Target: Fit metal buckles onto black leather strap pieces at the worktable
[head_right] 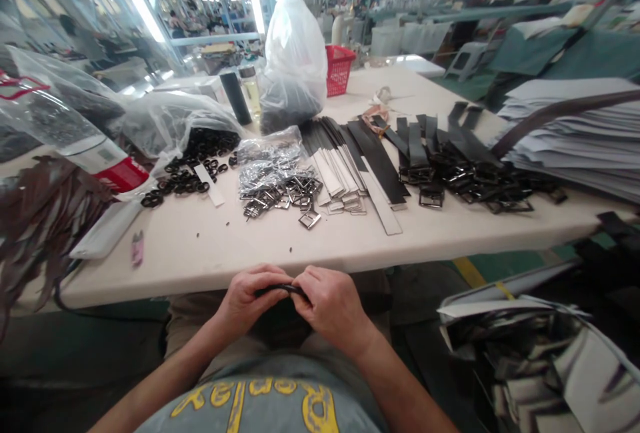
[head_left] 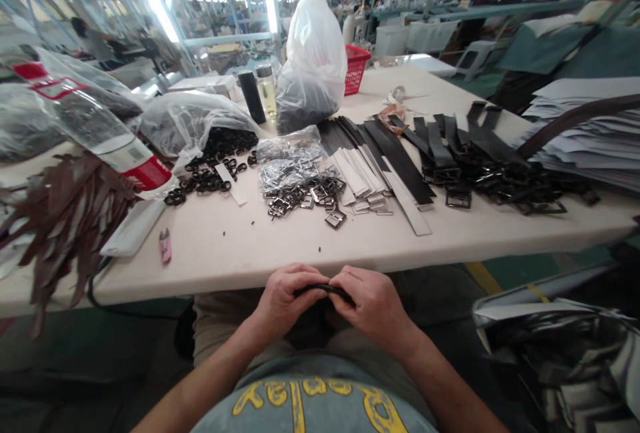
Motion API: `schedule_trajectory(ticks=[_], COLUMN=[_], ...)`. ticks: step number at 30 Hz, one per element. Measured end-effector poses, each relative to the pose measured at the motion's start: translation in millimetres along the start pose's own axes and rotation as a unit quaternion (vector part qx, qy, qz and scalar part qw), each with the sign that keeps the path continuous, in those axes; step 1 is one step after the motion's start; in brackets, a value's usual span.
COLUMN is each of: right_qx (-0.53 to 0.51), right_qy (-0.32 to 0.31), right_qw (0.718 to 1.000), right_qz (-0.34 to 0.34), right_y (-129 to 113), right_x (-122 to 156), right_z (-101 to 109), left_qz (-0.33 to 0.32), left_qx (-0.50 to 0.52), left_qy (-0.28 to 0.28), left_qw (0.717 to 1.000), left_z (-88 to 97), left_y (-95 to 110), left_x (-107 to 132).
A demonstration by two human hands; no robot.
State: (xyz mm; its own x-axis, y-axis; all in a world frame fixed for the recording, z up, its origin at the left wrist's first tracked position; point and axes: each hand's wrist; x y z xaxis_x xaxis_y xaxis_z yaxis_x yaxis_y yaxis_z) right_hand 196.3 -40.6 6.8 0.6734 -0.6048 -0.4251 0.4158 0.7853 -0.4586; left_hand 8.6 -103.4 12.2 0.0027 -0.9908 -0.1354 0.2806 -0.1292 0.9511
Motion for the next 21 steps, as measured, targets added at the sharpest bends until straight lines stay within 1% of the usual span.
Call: schedule_trajectory(ticks=[2, 6, 7, 9, 11, 12, 13, 15, 16, 17, 19, 21], right_qx=[0.0, -0.006, -0.009, -0.008, 0.007, 0.015, 0.018, 0.008, -0.004, -0.017, -0.04, -0.05], right_qy=[0.004, 0.006, 0.006, 0.011, 0.039, 0.058, 0.075, 0.092, 0.088, 0.079, 0.066, 0.073], right_qw=[1.0, 1.0, 1.0, 1.0, 0.998, 0.996, 0.994, 0.993, 0.994, 0.995, 0.995, 0.994], right_qz=[0.002, 0.002, -0.004, -0.027, -0.056, -0.068, -0.076, -0.076, -0.07, -0.063, -0.056, -0.069], right_y=[-2.2, -3.5, -1.7, 5.0, 14.2, 18.6, 22.1, 24.8, 23.8, 21.7, 15.7, 10.5], right_x=[-0.6, -3.7, -4.1, -4.1, -3.0, -2.3, -1.8, -1.3, -1.3, -1.3, -1.0, -0.1], right_z=[1.3, 3.3, 3.9, 6.1, 10.1, 12.5, 14.8, 18.0, 18.3, 17.7, 13.5, 7.2], left_qz=[0.007, 0.005, -0.001, -0.022, -0.043, -0.045, -0.038, -0.005, 0.021, 0.047, 0.094, 0.125], left_qx=[0.032, 0.084, 0.085, 0.073, 0.063, 0.06, 0.055, 0.047, 0.048, 0.054, 0.09, 0.136], left_qy=[0.015, 0.062, 0.078, 0.13, 0.175, 0.174, 0.155, 0.085, 0.054, 0.038, 0.041, 0.06], left_qw=[0.999, 0.995, 0.993, 0.989, 0.982, 0.982, 0.986, 0.995, 0.997, 0.997, 0.991, 0.981], left_z=[-2.9, -8.3, -7.2, -0.8, 9.1, 13.9, 17.5, 19.6, 17.8, 14.5, 5.4, -3.1], left_y=[0.6, 3.1, 3.8, 5.1, 6.2, 6.8, 7.5, 8.8, 9.4, 9.8, 10.0, 9.6], left_x=[-0.7, -1.4, -1.5, -1.1, -0.1, 0.4, 0.6, -0.2, -1.3, -2.9, -7.0, -11.2])
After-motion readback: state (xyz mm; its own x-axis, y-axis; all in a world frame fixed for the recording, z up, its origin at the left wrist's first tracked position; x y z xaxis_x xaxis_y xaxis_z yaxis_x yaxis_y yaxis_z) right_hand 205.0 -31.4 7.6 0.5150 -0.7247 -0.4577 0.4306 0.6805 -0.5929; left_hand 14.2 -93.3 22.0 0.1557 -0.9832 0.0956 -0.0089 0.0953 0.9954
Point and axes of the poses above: each hand's wrist, its own x-axis away from the middle knuckle, its own z-axis out of the back of the hand, y = z × x, and after that the axes turned 3 degrees about -z, right-handed
